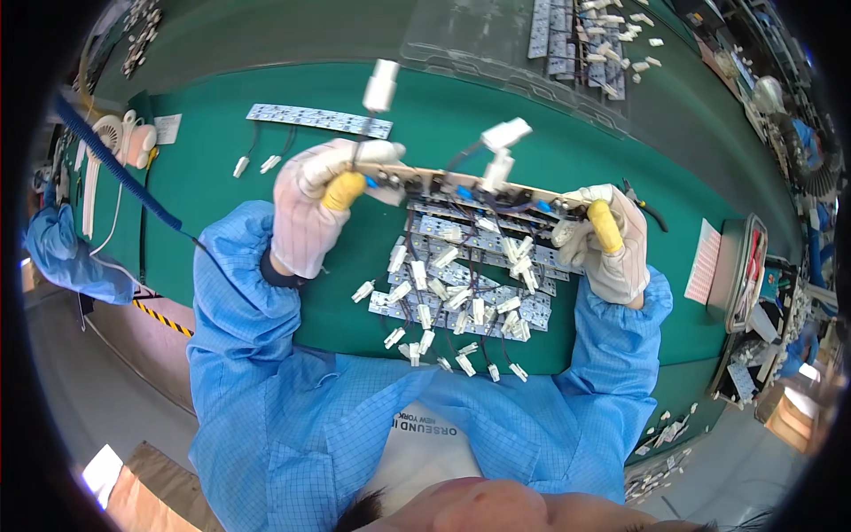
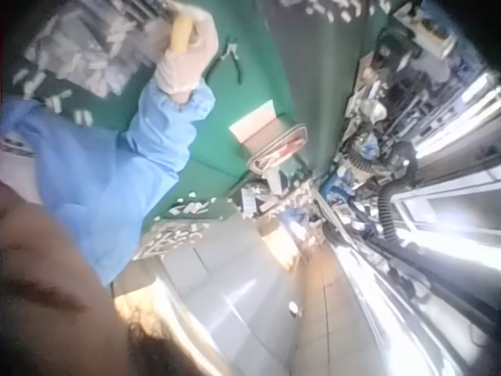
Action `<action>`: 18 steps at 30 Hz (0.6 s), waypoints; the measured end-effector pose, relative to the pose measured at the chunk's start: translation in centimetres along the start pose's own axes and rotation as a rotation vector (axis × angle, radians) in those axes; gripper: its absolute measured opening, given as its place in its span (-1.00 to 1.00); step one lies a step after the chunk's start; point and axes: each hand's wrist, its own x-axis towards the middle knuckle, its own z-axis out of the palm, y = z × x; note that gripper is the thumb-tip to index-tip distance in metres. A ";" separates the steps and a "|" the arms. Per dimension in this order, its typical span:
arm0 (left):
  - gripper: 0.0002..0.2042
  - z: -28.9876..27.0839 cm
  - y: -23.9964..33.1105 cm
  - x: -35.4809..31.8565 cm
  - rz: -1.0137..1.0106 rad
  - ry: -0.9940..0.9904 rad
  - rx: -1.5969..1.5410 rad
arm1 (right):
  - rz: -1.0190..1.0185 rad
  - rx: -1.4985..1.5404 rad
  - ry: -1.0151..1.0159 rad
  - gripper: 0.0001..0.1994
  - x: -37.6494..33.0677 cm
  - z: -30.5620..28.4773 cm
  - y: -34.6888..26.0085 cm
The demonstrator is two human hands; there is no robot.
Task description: Assembling and inspecting LED lighting strips on a production line.
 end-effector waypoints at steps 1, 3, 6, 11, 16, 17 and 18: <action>-0.68 0.1 -0.3 0.1 -0.035 0.034 0.056 | -0.066 -0.055 -0.037 -0.53 0.1 0.0 -0.1; -0.72 0.1 -0.1 0.4 -0.127 0.069 0.174 | 0.001 0.065 -0.021 -0.65 -0.5 0.7 -0.4; -0.70 -0.1 -0.4 0.4 -0.253 0.036 0.214 | 0.002 0.029 -0.114 -0.71 -0.8 1.4 -2.0; -0.73 0.7 -1.3 0.5 -0.238 0.091 0.181 | 0.008 0.057 -0.089 -0.60 -0.8 1.2 -1.9; -0.63 0.4 -0.3 0.5 -0.327 0.044 0.188 | 0.080 -0.016 -0.014 -0.52 -0.4 0.6 -1.4; -0.63 0.6 -0.6 0.5 -0.326 0.039 0.187 | 0.106 0.036 -0.061 -0.52 -0.5 0.5 -1.5; -0.54 0.7 -1.1 0.2 -0.292 0.070 0.131 | 0.107 0.040 -0.069 -0.52 -0.4 0.4 -1.4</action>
